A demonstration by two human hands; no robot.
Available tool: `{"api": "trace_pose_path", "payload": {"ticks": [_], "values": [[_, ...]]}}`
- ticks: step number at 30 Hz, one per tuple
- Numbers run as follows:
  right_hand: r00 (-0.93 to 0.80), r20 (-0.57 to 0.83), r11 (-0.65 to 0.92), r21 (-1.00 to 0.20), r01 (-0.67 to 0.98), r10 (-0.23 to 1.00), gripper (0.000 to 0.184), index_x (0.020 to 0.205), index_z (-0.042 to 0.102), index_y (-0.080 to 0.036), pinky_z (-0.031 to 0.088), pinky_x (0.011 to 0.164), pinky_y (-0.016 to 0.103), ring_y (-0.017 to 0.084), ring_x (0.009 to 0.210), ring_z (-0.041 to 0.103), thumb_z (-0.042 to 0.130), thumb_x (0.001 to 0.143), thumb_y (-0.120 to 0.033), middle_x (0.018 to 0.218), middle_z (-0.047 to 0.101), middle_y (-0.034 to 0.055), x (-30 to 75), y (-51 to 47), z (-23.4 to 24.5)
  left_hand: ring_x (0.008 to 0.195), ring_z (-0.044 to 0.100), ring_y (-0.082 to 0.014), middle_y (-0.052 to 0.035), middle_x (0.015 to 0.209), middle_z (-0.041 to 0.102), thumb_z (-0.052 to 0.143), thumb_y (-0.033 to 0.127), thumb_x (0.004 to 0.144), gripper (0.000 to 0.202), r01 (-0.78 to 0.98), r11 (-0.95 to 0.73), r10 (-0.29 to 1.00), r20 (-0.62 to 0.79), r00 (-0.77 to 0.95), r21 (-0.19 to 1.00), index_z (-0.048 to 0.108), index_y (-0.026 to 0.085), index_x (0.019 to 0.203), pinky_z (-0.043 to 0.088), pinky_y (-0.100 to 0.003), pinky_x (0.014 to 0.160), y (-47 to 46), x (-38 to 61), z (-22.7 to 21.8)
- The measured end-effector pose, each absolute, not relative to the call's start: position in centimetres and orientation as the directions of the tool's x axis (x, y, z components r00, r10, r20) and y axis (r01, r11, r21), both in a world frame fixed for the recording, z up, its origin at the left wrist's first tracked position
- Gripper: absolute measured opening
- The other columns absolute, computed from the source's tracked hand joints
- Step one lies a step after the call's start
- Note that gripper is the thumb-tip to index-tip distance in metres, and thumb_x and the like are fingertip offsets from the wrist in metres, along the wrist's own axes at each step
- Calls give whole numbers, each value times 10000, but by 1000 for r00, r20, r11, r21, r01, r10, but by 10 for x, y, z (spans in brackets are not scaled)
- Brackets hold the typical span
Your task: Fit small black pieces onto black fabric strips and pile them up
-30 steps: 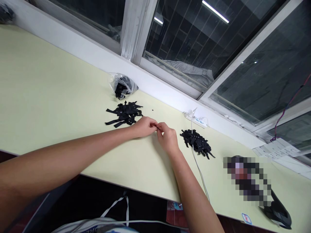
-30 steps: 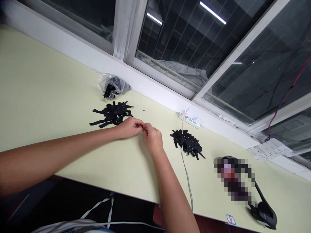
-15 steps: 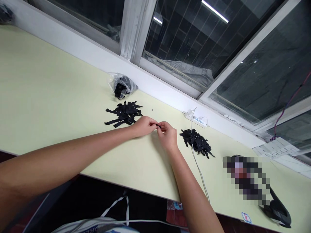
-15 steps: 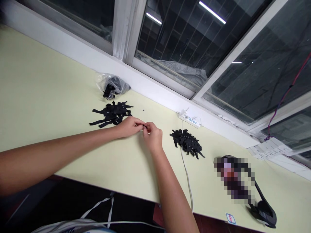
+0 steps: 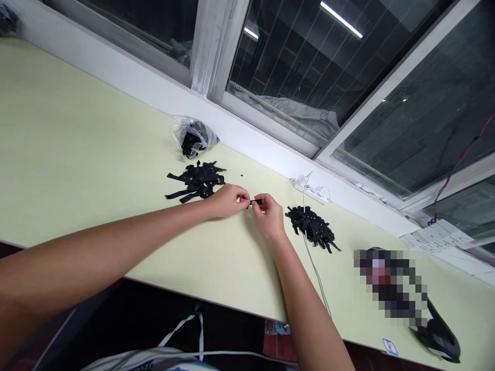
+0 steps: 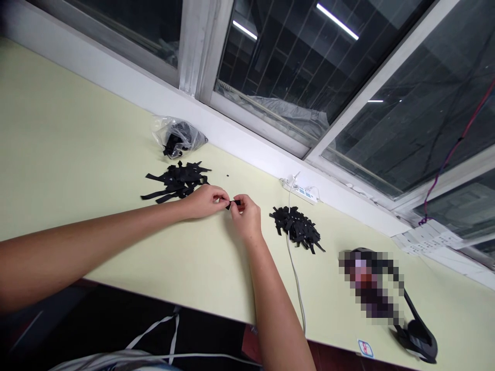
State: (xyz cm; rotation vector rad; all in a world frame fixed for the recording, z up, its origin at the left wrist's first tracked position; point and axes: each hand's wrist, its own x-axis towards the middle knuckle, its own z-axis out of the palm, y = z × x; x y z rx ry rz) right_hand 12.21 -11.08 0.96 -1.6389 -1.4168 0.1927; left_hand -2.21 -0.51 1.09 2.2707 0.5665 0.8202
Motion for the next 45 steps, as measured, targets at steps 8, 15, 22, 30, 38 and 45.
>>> {"api": "trace_pose_path", "payload": {"ticks": [8, 15, 22, 30, 38, 45], "values": [[279, 426, 93, -670, 736, 860, 229, 992, 673, -198, 503, 737, 295, 168, 758, 631, 532, 861, -322, 933, 715, 56, 124, -110, 9, 644, 521, -137, -7, 718, 651, 561, 258, 780, 184, 166, -672, 566, 356, 744, 722, 717, 173, 827, 356, -249, 589, -5, -24, 11], [272, 366, 43, -662, 748, 890, 210, 915, 688, -211, 456, 736, 300, 175, 756, 603, 515, 867, -320, 891, 714, 34, 126, -109, 6, 647, 526, -136, -3, 721, 656, 568, 260, 786, 158, 208, -706, 554, 346, 757, 677, 702, 177, 798, 346, -248, 590, -4, -26, 11], [268, 295, 22, -710, 704, 917, 195, 875, 676, -209, 447, 741, 301, 176, 768, 593, 532, 849, -339, 864, 709, 23, 131, -106, 1, 633, 530, -135, -11, 725, 663, 569, 243, 777, 144, 242, -728, 554, 341, 759, 642, 689, 167, 793, 341, -251, 585, -1, -25, 9], [323, 271, 25, -800, 600, 907, 221, 879, 671, -196, 456, 781, 316, 185, 822, 594, 571, 817, -383, 899, 692, 46, 133, -102, -3, 675, 562, -147, -24, 761, 665, 566, 231, 790, 144, 223, -757, 540, 396, 743, 614, 692, 165, 812, 378, -256, 614, 2, -23, 6], [417, 287, 71, -884, 461, 862, 253, 898, 645, -200, 469, 680, 299, 169, 753, 576, 617, 790, -427, 894, 682, 46, 137, -101, -2, 1014, 621, -226, -127, 1135, 679, 425, 243, 929, 359, 235, -779, 564, 486, 667, 582, 668, 118, 1162, 457, -333, 898, 10, -19, 2], [489, 341, 94, -882, 462, 803, 313, 991, 627, -200, 480, 654, 304, 174, 737, 603, 652, 784, -434, 908, 689, 57, 142, -102, 0, 956, 647, -199, -68, 1016, 720, 383, 214, 939, 371, 182, -761, 536, 445, 718, 623, 684, 154, 1146, 465, -312, 886, 13, -21, 0]]}}
